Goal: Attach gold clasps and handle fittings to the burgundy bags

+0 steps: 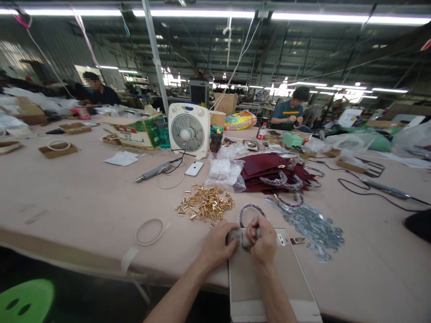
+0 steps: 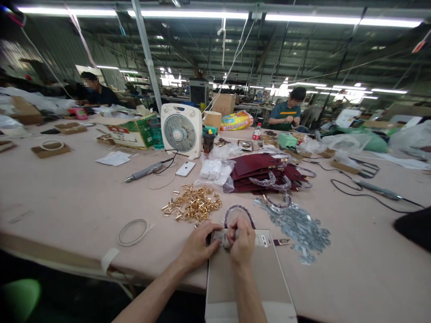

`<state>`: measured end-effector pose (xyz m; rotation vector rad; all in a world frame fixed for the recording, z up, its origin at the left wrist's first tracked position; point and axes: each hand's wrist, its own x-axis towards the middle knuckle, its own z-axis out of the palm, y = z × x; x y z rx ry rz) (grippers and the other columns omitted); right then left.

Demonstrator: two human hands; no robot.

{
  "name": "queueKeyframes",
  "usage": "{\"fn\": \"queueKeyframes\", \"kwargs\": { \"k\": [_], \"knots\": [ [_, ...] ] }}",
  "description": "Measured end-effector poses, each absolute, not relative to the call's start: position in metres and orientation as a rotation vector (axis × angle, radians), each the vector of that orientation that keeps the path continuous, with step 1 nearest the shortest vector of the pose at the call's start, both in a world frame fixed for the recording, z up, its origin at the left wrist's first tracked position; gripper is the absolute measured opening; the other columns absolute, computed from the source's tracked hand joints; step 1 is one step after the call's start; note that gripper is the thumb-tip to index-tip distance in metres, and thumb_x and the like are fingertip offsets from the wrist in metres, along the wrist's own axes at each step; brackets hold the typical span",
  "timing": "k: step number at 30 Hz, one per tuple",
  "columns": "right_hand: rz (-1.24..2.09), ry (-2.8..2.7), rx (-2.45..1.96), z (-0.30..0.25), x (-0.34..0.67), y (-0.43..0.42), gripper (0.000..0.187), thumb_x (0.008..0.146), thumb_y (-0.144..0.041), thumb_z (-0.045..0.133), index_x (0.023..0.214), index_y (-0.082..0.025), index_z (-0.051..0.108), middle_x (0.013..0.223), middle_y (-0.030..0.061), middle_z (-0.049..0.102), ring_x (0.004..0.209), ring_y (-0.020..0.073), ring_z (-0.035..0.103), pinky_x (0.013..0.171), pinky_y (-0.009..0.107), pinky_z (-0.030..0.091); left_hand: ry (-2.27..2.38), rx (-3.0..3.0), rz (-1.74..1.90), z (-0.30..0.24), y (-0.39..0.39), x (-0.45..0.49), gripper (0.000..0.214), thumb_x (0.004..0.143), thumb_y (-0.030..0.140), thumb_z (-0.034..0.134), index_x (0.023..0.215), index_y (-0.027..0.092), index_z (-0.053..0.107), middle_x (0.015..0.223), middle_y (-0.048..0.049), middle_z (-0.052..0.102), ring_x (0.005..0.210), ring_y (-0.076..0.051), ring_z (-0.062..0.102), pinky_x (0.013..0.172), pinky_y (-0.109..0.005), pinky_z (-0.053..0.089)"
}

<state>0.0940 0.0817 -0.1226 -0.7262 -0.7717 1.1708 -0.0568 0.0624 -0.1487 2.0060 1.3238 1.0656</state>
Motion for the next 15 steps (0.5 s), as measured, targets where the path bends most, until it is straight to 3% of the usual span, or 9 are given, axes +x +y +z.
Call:
{"fn": "queueKeyframes", "kwargs": {
  "k": [8, 15],
  "knots": [
    [1.344, -0.638, -0.496, -0.139, 0.104, 0.075, 0.038, 0.098, -0.048, 0.059, 0.071, -0.020, 0.059, 0.050, -0.0087, 0.038, 0.038, 0.0049, 0.025, 0.040, 0.019, 0.024, 1.235, 2.169, 0.853, -0.141, 0.074, -0.060, 0.035, 0.086, 0.017, 0.064, 0.120, 0.027, 0.068, 0.106, -0.0039, 0.066, 0.103, -0.023, 0.062, 0.092, -0.036, 0.048],
    [1.447, -0.606, -0.476, -0.138, 0.107, 0.077, 0.034, 0.095, -0.048, 0.065, 0.075, -0.020, 0.060, 0.054, -0.0078, 0.041, 0.041, 0.0058, 0.031, 0.043, 0.019, 0.029, 1.205, 2.102, 0.931, -0.145, 0.077, -0.059, 0.051, 0.079, 0.010, 0.056, 0.128, 0.025, 0.061, 0.119, -0.0066, 0.065, 0.112, -0.025, 0.059, 0.101, -0.040, 0.047]
  ]
}}
